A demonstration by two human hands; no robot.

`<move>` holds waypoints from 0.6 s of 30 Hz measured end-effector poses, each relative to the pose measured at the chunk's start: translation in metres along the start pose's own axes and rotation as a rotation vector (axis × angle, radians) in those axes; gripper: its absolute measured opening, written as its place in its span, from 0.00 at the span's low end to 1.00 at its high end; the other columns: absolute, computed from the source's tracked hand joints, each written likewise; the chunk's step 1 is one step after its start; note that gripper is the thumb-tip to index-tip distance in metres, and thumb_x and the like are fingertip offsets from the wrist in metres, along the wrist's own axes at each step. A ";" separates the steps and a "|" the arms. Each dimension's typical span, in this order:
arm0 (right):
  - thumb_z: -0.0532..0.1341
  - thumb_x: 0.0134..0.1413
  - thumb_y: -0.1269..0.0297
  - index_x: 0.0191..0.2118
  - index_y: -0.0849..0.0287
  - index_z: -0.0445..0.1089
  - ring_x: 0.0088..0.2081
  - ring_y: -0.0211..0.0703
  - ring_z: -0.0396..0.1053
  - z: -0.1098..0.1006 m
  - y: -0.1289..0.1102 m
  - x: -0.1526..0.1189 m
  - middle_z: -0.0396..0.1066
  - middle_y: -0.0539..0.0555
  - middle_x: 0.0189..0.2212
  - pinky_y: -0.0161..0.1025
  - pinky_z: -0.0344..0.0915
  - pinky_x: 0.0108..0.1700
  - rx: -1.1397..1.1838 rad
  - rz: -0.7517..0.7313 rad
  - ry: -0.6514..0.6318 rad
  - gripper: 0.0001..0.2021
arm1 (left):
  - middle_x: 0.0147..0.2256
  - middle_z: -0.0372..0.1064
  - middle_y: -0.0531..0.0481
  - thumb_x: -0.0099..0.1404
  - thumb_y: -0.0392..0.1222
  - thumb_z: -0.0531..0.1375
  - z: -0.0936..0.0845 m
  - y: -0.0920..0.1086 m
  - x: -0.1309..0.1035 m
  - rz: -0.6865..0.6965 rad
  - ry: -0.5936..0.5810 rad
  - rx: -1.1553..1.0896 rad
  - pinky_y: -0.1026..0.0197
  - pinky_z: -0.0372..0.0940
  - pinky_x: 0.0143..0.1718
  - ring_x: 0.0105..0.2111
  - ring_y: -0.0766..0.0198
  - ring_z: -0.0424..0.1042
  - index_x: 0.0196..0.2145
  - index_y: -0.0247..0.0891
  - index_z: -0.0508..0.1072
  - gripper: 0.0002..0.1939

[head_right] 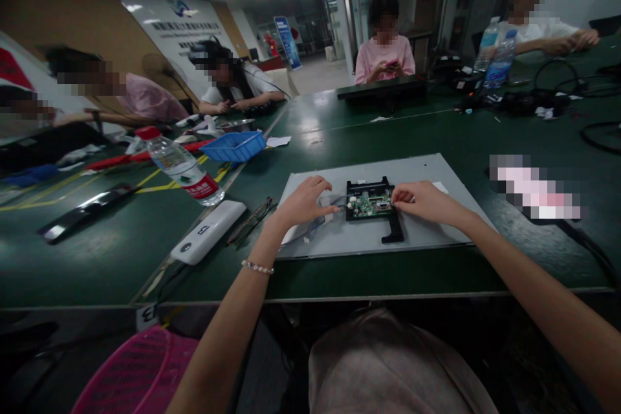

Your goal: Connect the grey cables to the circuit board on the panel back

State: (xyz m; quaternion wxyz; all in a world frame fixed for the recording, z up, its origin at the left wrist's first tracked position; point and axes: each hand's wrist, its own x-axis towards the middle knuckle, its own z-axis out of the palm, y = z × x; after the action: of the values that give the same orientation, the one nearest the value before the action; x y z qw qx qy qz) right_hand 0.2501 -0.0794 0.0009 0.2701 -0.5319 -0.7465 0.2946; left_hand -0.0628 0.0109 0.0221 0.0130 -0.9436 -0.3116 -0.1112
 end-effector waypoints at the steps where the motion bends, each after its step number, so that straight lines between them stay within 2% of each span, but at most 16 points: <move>1: 0.58 0.51 0.58 0.36 0.54 0.72 0.36 0.46 0.72 0.000 0.000 0.000 0.75 0.51 0.33 0.41 0.67 0.40 0.002 -0.003 -0.006 0.10 | 0.44 0.63 0.44 0.62 0.61 0.57 0.000 0.000 0.000 -0.001 -0.002 0.003 0.53 0.59 0.46 0.44 0.54 0.64 0.44 0.38 0.66 0.24; 6: 0.56 0.53 0.57 0.37 0.55 0.72 0.37 0.47 0.72 -0.007 0.002 -0.001 0.75 0.53 0.33 0.41 0.66 0.39 -0.057 -0.002 0.037 0.11 | 0.44 0.63 0.44 0.62 0.61 0.56 0.000 0.000 0.000 0.013 0.005 0.002 0.53 0.60 0.47 0.44 0.54 0.64 0.44 0.37 0.66 0.24; 10: 0.57 0.53 0.57 0.39 0.55 0.72 0.37 0.47 0.71 -0.012 0.012 -0.001 0.75 0.54 0.36 0.42 0.66 0.39 -0.090 0.028 0.103 0.12 | 0.43 0.63 0.44 0.65 0.58 0.53 0.000 -0.005 -0.001 -0.024 0.031 -0.008 0.52 0.59 0.48 0.45 0.54 0.64 0.43 0.37 0.67 0.20; 14: 0.61 0.48 0.53 0.41 0.54 0.73 0.37 0.47 0.71 -0.005 0.019 0.001 0.73 0.54 0.40 0.43 0.67 0.40 -0.113 0.044 0.059 0.15 | 0.42 0.63 0.43 0.68 0.54 0.51 0.004 -0.017 -0.004 -0.113 0.064 -0.015 0.52 0.60 0.48 0.43 0.55 0.65 0.43 0.36 0.67 0.18; 18: 0.62 0.46 0.57 0.34 0.54 0.73 0.36 0.46 0.71 0.001 0.021 0.004 0.73 0.53 0.38 0.42 0.67 0.41 -0.103 0.017 0.029 0.10 | 0.37 0.64 0.45 0.66 0.54 0.53 0.009 -0.024 -0.006 -0.107 0.012 -0.108 0.54 0.62 0.43 0.39 0.57 0.67 0.39 0.37 0.66 0.16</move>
State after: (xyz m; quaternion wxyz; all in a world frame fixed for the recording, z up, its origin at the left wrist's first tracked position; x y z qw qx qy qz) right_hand 0.2613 -0.0706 -0.0146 0.2505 -0.5558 -0.7521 0.2502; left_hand -0.0800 0.0281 0.0105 -0.0420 -0.9243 -0.3549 -0.1341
